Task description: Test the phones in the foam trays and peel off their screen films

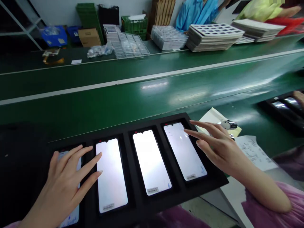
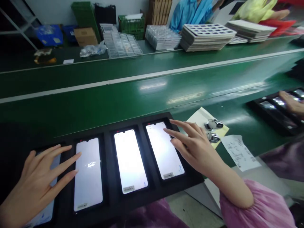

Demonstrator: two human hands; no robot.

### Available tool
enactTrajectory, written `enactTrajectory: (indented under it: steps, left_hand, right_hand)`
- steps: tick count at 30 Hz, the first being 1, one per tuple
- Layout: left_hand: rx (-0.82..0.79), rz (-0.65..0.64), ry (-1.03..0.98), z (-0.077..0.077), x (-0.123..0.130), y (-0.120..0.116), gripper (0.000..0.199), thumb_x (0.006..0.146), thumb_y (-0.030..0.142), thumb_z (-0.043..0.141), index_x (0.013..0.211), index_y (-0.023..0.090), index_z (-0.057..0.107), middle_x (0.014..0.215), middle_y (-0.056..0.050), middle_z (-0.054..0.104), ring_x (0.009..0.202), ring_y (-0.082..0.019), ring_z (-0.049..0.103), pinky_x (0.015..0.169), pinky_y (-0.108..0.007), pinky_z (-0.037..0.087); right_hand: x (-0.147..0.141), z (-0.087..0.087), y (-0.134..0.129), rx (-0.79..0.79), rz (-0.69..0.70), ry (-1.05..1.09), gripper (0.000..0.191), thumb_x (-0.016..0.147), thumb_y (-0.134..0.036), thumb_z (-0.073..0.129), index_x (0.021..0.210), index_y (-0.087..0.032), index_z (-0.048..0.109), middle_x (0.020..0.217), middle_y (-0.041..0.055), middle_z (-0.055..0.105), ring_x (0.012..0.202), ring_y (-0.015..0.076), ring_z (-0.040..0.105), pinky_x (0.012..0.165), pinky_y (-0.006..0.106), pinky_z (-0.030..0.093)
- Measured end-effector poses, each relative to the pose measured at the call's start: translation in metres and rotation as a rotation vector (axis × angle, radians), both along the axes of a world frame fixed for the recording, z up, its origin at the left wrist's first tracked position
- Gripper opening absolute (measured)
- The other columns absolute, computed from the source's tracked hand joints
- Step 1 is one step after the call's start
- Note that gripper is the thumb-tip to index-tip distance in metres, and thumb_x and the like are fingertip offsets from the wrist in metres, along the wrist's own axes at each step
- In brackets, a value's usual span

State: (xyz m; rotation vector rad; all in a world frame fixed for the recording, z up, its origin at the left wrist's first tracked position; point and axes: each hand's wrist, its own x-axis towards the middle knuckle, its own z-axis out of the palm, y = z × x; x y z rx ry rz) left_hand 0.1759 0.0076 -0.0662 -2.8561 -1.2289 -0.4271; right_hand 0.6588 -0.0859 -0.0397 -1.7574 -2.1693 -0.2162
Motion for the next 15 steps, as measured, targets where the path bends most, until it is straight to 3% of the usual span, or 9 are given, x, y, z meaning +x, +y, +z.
enactTrajectory:
  steps: [2, 5, 10, 15]
  left_hand:
    - [0.005, 0.006, 0.006, 0.002, -0.001, 0.001, 0.047, 0.105, 0.053, 0.05, 0.15, 0.047, 0.058, 0.144, -0.009, 0.064, 0.137, -0.043, 0.057, 0.118, -0.087, 0.029]
    - [0.028, 0.043, -0.024, 0.011, 0.003, 0.002, 0.044, 0.105, 0.054, 0.049, 0.146, 0.042, 0.062, 0.146, -0.01, 0.063, 0.138, -0.041, 0.058, 0.121, -0.085, 0.026]
    - [0.022, 0.029, -0.021, 0.026, 0.022, 0.005, 0.044, 0.105, 0.052, 0.051, 0.145, 0.038, 0.061, 0.144, -0.009, 0.066, 0.138, -0.037, 0.059, 0.127, -0.078, 0.025]
    - [0.005, -0.051, 0.037, 0.026, 0.046, 0.007, 0.041, 0.107, 0.049, 0.051, 0.14, 0.029, 0.066, 0.146, -0.013, 0.066, 0.139, -0.035, 0.057, 0.125, -0.079, 0.027]
  right_hand:
    - [-0.001, -0.008, 0.001, 0.011, -0.026, -0.062, 0.037, 0.112, -0.037, 0.043, 0.136, -0.031, 0.071, 0.149, 0.0102, 0.063, 0.124, 0.0377, 0.064, 0.092, 0.062, 0.055]
    - [-0.018, -0.008, 0.012, 0.063, -0.008, -0.11, 0.033, 0.111, -0.037, 0.046, 0.123, -0.029, 0.077, 0.149, 0.0116, 0.063, 0.126, 0.04, 0.062, 0.091, 0.061, 0.052]
    - [-0.062, 0.001, 0.038, 0.058, 0.295, -0.059, 0.038, 0.113, -0.041, 0.043, 0.13, -0.027, 0.073, 0.15, 0.0115, 0.062, 0.127, 0.0327, 0.062, 0.095, 0.051, 0.051]
    - [-0.079, 0.002, 0.046, 0.129, 0.337, -0.056, 0.033, 0.112, -0.041, 0.045, 0.121, -0.028, 0.073, 0.147, 0.0094, 0.065, 0.125, 0.0342, 0.063, 0.095, 0.052, 0.046]
